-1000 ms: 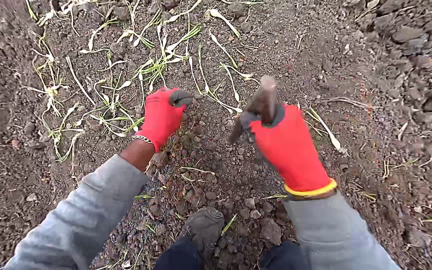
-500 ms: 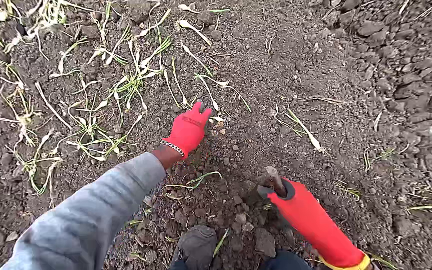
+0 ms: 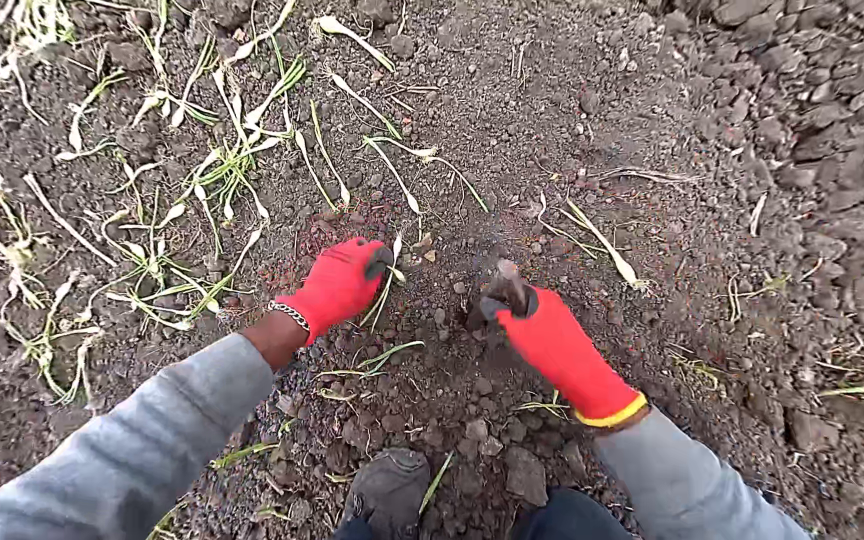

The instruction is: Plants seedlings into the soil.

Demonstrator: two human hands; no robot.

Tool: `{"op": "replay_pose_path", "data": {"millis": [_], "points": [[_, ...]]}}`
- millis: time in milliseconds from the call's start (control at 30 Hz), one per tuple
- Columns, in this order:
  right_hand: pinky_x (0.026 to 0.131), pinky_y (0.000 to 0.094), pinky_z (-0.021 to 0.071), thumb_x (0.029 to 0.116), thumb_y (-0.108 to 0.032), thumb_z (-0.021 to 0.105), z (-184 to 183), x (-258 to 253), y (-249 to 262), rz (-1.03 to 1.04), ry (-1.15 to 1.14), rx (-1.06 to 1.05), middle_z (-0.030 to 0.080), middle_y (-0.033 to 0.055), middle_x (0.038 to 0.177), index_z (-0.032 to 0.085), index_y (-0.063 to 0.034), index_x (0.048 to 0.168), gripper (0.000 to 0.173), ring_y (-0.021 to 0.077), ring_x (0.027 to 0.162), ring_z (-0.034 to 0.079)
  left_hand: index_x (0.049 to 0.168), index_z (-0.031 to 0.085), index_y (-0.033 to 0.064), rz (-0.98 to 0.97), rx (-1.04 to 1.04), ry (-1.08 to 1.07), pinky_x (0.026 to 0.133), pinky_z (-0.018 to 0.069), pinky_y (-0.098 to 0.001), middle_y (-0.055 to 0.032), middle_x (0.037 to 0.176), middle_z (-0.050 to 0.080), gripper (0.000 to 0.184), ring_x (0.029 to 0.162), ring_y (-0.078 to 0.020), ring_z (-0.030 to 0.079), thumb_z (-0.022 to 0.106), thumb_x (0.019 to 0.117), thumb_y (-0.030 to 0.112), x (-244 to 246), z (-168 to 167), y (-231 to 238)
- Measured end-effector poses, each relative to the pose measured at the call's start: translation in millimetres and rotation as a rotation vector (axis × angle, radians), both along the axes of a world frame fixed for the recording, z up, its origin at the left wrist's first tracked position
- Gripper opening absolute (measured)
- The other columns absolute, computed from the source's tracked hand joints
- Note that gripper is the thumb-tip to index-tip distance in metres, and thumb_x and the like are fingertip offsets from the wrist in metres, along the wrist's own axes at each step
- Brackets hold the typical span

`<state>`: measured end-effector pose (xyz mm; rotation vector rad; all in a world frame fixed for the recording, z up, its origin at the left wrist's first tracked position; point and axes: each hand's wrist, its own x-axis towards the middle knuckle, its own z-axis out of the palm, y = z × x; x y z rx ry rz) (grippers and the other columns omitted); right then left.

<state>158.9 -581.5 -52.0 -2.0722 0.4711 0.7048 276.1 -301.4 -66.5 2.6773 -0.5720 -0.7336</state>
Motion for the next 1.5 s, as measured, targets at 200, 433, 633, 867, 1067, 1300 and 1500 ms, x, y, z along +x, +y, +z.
{"op": "replay_pose_path", "data": {"millis": [200,433,633,867,1067,1300,1500], "points": [[0.04,0.0243,0.0482,0.0984,-0.039,0.067,118,25,-44,-0.117,-0.462,0.088,0.063,-0.0084,0.073,0.067,-0.0232,0.12,0.027,0.0029,0.048,0.054,0.106,0.074,0.0109,0.008,0.012,-0.156,0.073,0.0571,-0.0595,-0.015,0.097,0.069,0.017,0.087,-0.0345,0.07,0.069,0.0972,0.024,-25,35,10],[0.07,0.0571,0.0554,0.0981,-0.03,0.065,-11,0,18,0.091,-0.061,-0.043,0.069,0.0103,0.088,0.068,-0.013,0.108,0.02,0.0282,0.081,0.069,0.109,0.071,0.0098,-0.235,0.326,0.005,0.071,0.0561,-0.0593,-0.0188,0.105,0.068,0.02,0.091,-0.0394,0.07,0.068,0.0935,0.022,-22,49,-101],[0.066,0.0305,0.0631,0.0903,-0.04,0.067,52,-78,-45,-0.212,-0.242,-0.085,0.074,-0.007,0.09,0.071,-0.0153,0.115,0.035,0.0033,0.075,0.07,0.127,0.068,0.0126,-0.24,0.182,0.236,0.075,0.0596,-0.056,-0.0167,0.118,0.067,0.032,0.092,-0.0356,0.071,0.06,0.1038,0.034,-88,-14,-106],[0.065,0.0243,0.0631,0.0917,-0.023,0.071,41,-92,-33,-0.494,-0.435,0.152,0.076,-0.0054,0.096,0.071,-0.0102,0.117,0.028,0.0038,0.076,0.071,0.11,0.073,0.0136,-0.104,0.274,0.137,0.079,0.057,-0.0596,-0.0151,0.11,0.07,0.041,0.1,-0.0357,0.07,0.064,0.0957,0.051,-40,-19,-120],[0.071,0.0285,0.0626,0.0895,-0.027,0.068,-7,-94,-6,-0.377,-0.404,0.003,0.076,-0.0027,0.096,0.068,-0.0107,0.126,0.04,0.0032,0.079,0.071,0.107,0.073,0.0122,-0.058,0.205,0.263,0.085,0.0573,-0.0586,-0.016,0.117,0.067,0.026,0.106,-0.0357,0.068,0.071,0.0941,0.034,-49,-50,-137],[0.065,0.0326,0.0607,0.0888,-0.037,0.068,-4,-80,-11,-0.324,-0.297,-0.056,0.074,-0.004,0.087,0.071,-0.0164,0.121,0.039,0.005,0.073,0.07,0.13,0.065,0.0074,0.333,-0.628,0.252,0.091,0.0595,-0.0324,-0.0033,0.117,0.073,0.029,0.103,-0.0092,0.07,0.06,0.102,0.016,-30,14,-93],[0.045,0.0123,0.037,0.098,-0.01,0.05,140,-13,-88,-0.303,-0.579,0.172,0.048,-0.0106,0.054,0.055,-0.0166,0.068,0.032,-0.003,0.047,0.045,0.137,0.066,0.0114,-0.075,-0.2,0.104,0.092,0.0549,-0.0561,-0.0181,0.115,0.068,0.038,0.103,-0.0335,0.068,0.059,0.1,0.006,-56,1,-83]]}}
